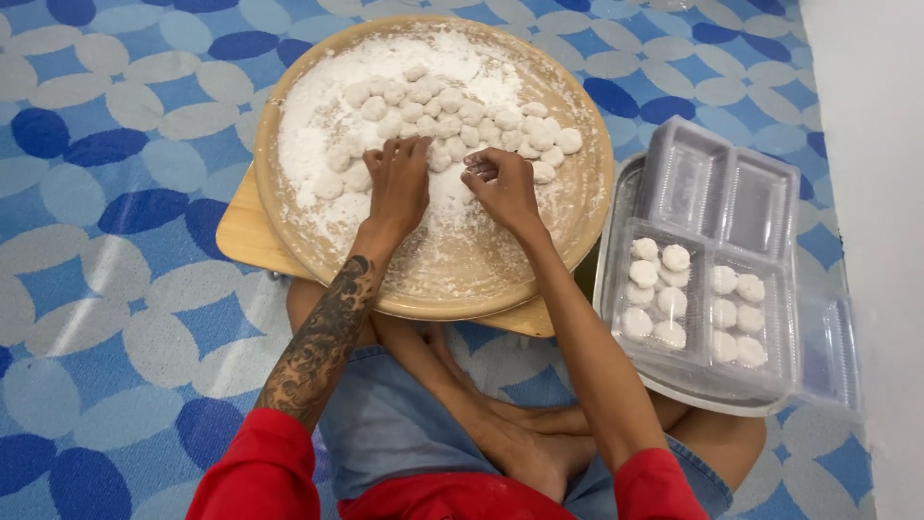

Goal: A person sitting on the floor picks up small dough balls from a large wooden tray covered in flour and places them into a plastic container.

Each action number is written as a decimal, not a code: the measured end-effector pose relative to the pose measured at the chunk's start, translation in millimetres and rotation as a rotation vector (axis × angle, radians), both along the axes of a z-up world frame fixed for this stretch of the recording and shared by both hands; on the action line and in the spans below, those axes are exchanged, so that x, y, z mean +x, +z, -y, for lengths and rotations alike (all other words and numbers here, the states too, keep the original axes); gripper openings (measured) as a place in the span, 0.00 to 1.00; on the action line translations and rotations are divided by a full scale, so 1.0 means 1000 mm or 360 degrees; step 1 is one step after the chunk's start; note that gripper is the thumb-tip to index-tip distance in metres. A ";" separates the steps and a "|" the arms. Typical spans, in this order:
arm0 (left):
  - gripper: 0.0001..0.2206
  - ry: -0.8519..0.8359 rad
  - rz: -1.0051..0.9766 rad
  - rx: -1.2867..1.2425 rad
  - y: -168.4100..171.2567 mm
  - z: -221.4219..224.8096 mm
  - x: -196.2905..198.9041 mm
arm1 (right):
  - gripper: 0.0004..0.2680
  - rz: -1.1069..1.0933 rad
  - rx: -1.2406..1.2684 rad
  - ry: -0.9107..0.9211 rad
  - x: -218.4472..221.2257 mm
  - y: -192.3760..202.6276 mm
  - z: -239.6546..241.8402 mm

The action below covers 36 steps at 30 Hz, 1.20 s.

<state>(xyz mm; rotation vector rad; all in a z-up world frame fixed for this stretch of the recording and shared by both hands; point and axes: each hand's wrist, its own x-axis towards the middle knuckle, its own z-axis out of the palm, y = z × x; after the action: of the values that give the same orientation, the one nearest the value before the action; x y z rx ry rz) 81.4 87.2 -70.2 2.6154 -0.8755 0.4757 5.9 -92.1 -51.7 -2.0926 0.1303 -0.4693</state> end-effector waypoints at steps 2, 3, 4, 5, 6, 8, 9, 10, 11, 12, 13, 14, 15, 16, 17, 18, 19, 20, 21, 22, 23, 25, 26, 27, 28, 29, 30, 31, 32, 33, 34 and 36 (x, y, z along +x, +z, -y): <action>0.22 -0.0030 0.0007 -0.0007 -0.002 0.001 0.002 | 0.09 -0.0039 -0.0038 -0.0060 0.007 -0.011 -0.004; 0.24 -0.0070 0.0017 -0.0015 -0.003 0.002 0.003 | 0.09 -0.0074 -0.0077 -0.0130 0.011 -0.016 -0.006; 0.24 -0.0065 0.0012 -0.0015 -0.002 0.002 0.003 | 0.09 -0.0079 -0.0078 -0.0125 0.011 -0.018 -0.008; 0.23 -0.0056 0.0054 -0.0024 -0.002 0.003 0.003 | 0.09 -0.0074 -0.0087 -0.0141 0.011 -0.019 -0.008; 0.22 -0.0048 0.0096 -0.0034 -0.001 0.004 0.002 | 0.09 -0.0068 -0.0096 -0.0156 0.011 -0.021 -0.008; 0.20 -0.0068 0.0105 -0.0053 -0.007 0.002 0.004 | 0.09 -0.0016 -0.0103 -0.0153 0.008 -0.017 -0.008; 0.17 -0.0101 0.0123 -0.0071 -0.007 0.004 0.006 | 0.08 0.0045 -0.0107 -0.0163 0.007 -0.013 -0.006; 0.17 -0.0108 0.0126 -0.0073 -0.007 0.003 0.007 | 0.08 0.0048 -0.0109 -0.0170 0.006 -0.012 -0.005; 0.16 -0.0137 0.0054 -0.0138 -0.006 0.001 0.007 | 0.08 0.0058 -0.0110 -0.0161 0.004 -0.011 -0.005; 0.16 -0.0167 -0.0019 -0.0203 -0.005 -0.001 0.007 | 0.08 0.0068 -0.0111 -0.0153 0.003 -0.011 -0.005; 0.16 -0.0171 -0.0019 -0.0201 -0.001 -0.002 0.003 | 0.08 0.0068 -0.0109 -0.0157 0.004 -0.013 -0.005; 0.15 -0.0220 -0.0051 -0.0326 0.004 -0.002 -0.001 | 0.09 0.0079 -0.0092 -0.0120 0.005 -0.014 -0.004; 0.15 -0.0268 -0.0082 -0.0452 0.008 -0.003 -0.004 | 0.09 0.0091 -0.0077 -0.0082 0.007 -0.016 -0.004; 0.15 -0.0270 -0.0081 -0.0450 0.016 -0.003 -0.009 | 0.09 0.0092 -0.0075 -0.0084 0.005 -0.013 -0.006; 0.14 -0.0329 -0.0122 -0.0609 0.024 -0.003 -0.014 | 0.09 0.0073 0.0010 -0.0040 0.004 -0.010 -0.008; 0.13 -0.0387 -0.0163 -0.0769 0.033 -0.003 -0.019 | 0.10 0.0054 0.0095 0.0004 0.003 -0.008 -0.009; 0.13 -0.0391 -0.0165 -0.0767 0.031 -0.001 -0.016 | 0.10 0.0053 0.0097 0.0000 -0.001 0.001 -0.013; 0.13 -0.0478 -0.0271 -0.0971 0.029 0.000 -0.013 | 0.12 0.0046 0.0361 0.0030 -0.004 0.010 -0.018; 0.13 -0.0564 -0.0376 -0.1176 0.028 0.003 -0.011 | 0.14 0.0039 0.0622 0.0061 -0.008 0.019 -0.021; 0.13 -0.0567 -0.0378 -0.1177 0.032 0.002 -0.014 | 0.14 0.0038 0.0622 0.0057 -0.008 0.019 -0.019; 0.16 -0.0591 -0.0463 -0.1237 0.036 0.000 -0.018 | 0.14 0.0071 0.0742 0.0043 -0.008 0.019 -0.018; 0.21 -0.0613 -0.0548 -0.1299 0.042 -0.002 -0.021 | 0.14 0.0102 0.0862 0.0031 -0.007 0.019 -0.016; 0.19 -0.0657 -0.0607 -0.1371 0.044 -0.002 -0.022 | 0.14 0.0164 0.0943 0.0048 -0.006 0.018 -0.014; 0.19 -0.0704 -0.0668 -0.1443 0.045 -0.002 -0.023 | 0.14 0.0226 0.1024 0.0064 -0.006 0.017 -0.013; 0.19 -0.0702 -0.0669 -0.1444 0.045 -0.002 -0.023 | 0.14 0.0224 0.1023 0.0065 -0.008 0.020 -0.014; 0.20 -0.0739 -0.0687 -0.1456 0.045 -0.003 -0.023 | 0.13 0.0240 0.1050 0.0107 -0.009 0.024 -0.016; 0.21 -0.0775 -0.0705 -0.1469 0.045 -0.003 -0.023 | 0.13 0.0256 0.1076 0.0149 -0.011 0.027 -0.018; 0.21 -0.0772 -0.0706 -0.1468 0.043 -0.004 -0.022 | 0.13 0.0254 0.1078 0.0151 -0.011 0.026 -0.018; 0.18 -0.0765 -0.0697 -0.1444 0.041 -0.005 -0.020 | 0.12 0.0245 0.1084 0.0173 -0.011 0.025 -0.017; 0.15 -0.0762 -0.0687 -0.1420 0.040 -0.005 -0.017 | 0.12 0.0239 0.1089 0.0192 -0.011 0.025 -0.016; 0.15 -0.0763 -0.0687 -0.1419 0.042 -0.006 -0.017 | 0.12 0.0240 0.1089 0.0192 -0.010 0.023 -0.014; 0.13 -0.0704 -0.0618 -0.1408 0.046 -0.008 -0.018 | 0.11 0.0235 0.1075 0.0185 -0.008 0.020 -0.011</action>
<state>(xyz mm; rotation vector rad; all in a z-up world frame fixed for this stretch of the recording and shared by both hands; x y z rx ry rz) 63.4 95.4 -24.6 1.5767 -0.8195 0.1559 -1.9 -80.6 -31.9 -1.3921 0.0664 -0.4323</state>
